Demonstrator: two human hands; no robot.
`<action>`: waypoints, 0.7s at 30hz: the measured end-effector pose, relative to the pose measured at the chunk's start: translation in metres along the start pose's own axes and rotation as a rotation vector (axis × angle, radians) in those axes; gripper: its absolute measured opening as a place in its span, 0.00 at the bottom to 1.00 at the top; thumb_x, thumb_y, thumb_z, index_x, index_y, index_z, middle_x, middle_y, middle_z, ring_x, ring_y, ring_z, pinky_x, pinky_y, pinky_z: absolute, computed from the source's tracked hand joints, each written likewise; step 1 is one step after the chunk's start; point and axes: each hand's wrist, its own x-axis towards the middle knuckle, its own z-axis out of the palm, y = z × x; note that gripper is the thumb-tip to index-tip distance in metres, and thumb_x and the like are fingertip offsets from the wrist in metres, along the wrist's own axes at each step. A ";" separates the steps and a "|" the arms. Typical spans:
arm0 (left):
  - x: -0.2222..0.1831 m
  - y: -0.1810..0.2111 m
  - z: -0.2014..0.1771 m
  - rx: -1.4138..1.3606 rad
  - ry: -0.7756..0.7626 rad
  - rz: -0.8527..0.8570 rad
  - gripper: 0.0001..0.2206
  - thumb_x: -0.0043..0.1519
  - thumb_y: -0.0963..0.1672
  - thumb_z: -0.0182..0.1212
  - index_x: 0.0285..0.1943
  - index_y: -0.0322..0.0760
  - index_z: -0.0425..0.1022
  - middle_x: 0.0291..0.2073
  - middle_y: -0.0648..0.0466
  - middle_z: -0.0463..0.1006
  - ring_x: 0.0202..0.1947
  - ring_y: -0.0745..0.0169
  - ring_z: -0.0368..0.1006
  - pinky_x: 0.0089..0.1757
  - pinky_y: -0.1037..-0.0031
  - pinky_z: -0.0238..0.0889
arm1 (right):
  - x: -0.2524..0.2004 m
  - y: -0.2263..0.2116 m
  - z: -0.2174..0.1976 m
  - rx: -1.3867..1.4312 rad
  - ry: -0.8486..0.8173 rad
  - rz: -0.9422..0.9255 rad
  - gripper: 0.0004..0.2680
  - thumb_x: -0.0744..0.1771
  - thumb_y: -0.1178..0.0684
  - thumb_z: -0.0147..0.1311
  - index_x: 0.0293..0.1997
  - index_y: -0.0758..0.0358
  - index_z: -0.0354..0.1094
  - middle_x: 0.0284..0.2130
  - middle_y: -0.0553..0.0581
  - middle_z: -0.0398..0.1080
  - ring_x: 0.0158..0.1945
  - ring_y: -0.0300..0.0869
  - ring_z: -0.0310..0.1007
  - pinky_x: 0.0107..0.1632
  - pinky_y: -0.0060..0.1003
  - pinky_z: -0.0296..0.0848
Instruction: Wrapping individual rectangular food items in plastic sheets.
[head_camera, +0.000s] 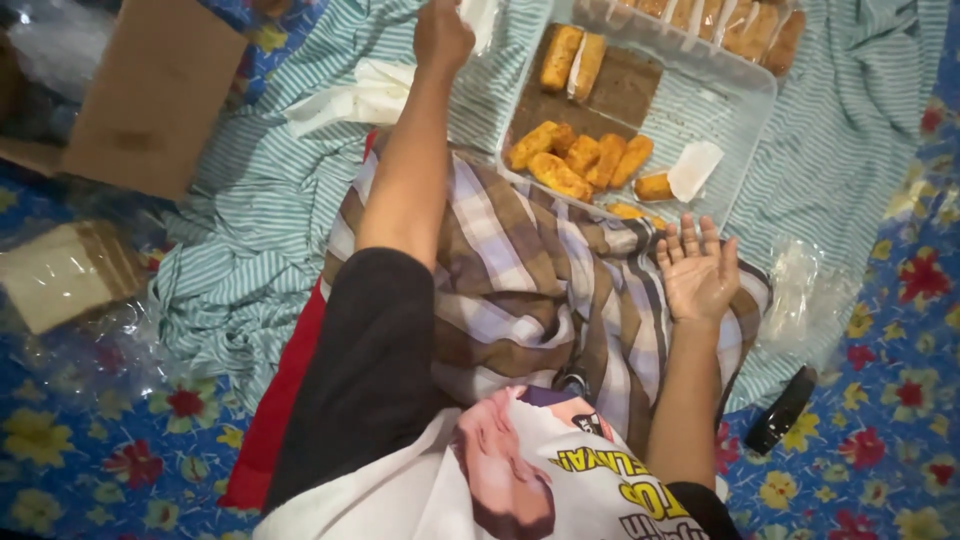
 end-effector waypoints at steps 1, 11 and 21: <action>0.003 0.015 -0.015 -0.134 0.084 0.072 0.07 0.48 0.40 0.57 0.35 0.34 0.74 0.28 0.41 0.77 0.28 0.37 0.70 0.34 0.54 0.68 | 0.000 0.000 0.002 -0.019 0.012 -0.010 0.19 0.67 0.41 0.55 0.61 0.60 0.65 0.60 0.62 0.66 0.62 0.53 0.68 0.62 0.48 0.69; -0.072 0.227 -0.165 -0.791 -0.442 0.401 0.04 0.52 0.40 0.71 0.33 0.33 0.83 0.26 0.58 0.79 0.23 0.71 0.71 0.30 0.79 0.68 | 0.011 0.003 -0.013 -0.093 -0.115 0.001 0.19 0.69 0.45 0.53 0.66 0.61 0.64 0.59 0.59 0.69 0.59 0.50 0.71 0.63 0.43 0.70; -0.176 0.281 -0.163 -0.897 -0.614 0.258 0.04 0.55 0.43 0.70 0.36 0.40 0.84 0.23 0.61 0.80 0.20 0.75 0.66 0.25 0.83 0.60 | 0.005 0.020 0.092 -0.127 -0.168 -0.163 0.21 0.68 0.42 0.52 0.66 0.64 0.62 0.55 0.59 0.72 0.55 0.44 0.74 0.56 0.39 0.76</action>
